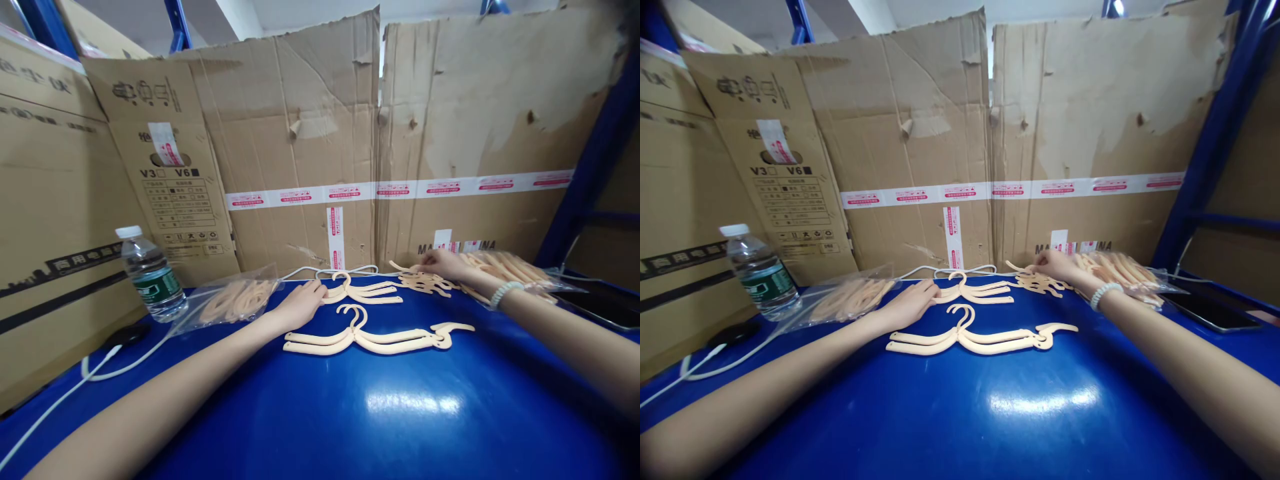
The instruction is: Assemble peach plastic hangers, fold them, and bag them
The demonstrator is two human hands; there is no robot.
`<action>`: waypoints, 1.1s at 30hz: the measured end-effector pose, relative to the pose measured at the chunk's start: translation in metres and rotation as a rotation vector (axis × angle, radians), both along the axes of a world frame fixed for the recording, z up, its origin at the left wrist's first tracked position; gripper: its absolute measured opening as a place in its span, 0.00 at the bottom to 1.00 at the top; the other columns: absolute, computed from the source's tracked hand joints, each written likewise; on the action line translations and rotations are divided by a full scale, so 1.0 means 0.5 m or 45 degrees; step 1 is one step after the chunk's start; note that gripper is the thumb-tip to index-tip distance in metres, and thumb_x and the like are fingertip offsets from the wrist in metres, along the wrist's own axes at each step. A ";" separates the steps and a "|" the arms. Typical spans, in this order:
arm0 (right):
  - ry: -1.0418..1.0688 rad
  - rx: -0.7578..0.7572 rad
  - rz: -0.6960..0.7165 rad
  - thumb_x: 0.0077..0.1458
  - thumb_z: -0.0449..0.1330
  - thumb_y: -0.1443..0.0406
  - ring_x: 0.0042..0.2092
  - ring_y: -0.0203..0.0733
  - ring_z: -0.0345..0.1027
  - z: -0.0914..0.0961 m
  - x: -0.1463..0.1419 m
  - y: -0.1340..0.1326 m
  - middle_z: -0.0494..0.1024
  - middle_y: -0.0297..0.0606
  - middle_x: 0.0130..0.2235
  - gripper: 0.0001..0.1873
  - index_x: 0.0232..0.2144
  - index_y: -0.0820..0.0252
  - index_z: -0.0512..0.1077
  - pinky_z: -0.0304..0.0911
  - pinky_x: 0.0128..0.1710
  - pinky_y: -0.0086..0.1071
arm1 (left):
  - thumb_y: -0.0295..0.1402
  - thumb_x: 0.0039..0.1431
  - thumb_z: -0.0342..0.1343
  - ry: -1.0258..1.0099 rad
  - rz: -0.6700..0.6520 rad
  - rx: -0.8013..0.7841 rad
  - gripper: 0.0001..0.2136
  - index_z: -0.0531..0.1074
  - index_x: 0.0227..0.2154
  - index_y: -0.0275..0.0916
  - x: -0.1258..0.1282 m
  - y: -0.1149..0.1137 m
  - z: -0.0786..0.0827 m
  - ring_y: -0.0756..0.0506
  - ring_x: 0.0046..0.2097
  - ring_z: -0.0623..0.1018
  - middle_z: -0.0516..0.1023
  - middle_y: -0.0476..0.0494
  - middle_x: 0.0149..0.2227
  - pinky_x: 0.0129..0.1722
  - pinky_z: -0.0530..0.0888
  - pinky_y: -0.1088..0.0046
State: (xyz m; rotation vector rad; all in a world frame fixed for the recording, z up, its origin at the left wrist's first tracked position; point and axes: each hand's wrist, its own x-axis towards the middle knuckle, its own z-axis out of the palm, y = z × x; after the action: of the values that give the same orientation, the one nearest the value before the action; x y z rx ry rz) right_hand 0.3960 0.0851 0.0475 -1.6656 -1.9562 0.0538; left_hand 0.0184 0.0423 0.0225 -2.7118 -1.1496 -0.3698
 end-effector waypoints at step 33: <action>1.303 -0.538 0.340 0.43 0.72 0.54 0.35 0.40 0.72 -0.045 -0.113 -0.283 0.80 0.40 0.36 0.16 0.26 0.60 0.76 0.68 0.37 0.32 | 0.22 0.65 0.48 -0.756 -0.188 -0.143 0.11 0.68 0.46 0.41 -0.019 -0.158 -0.036 0.48 0.42 0.74 0.72 0.46 0.41 0.40 0.72 0.72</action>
State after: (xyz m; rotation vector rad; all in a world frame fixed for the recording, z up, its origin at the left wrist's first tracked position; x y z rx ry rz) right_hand 0.3394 -0.0565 0.0248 -1.1748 -1.3584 1.2282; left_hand 0.0088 -0.0367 0.0045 -2.8782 -1.1114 -1.2300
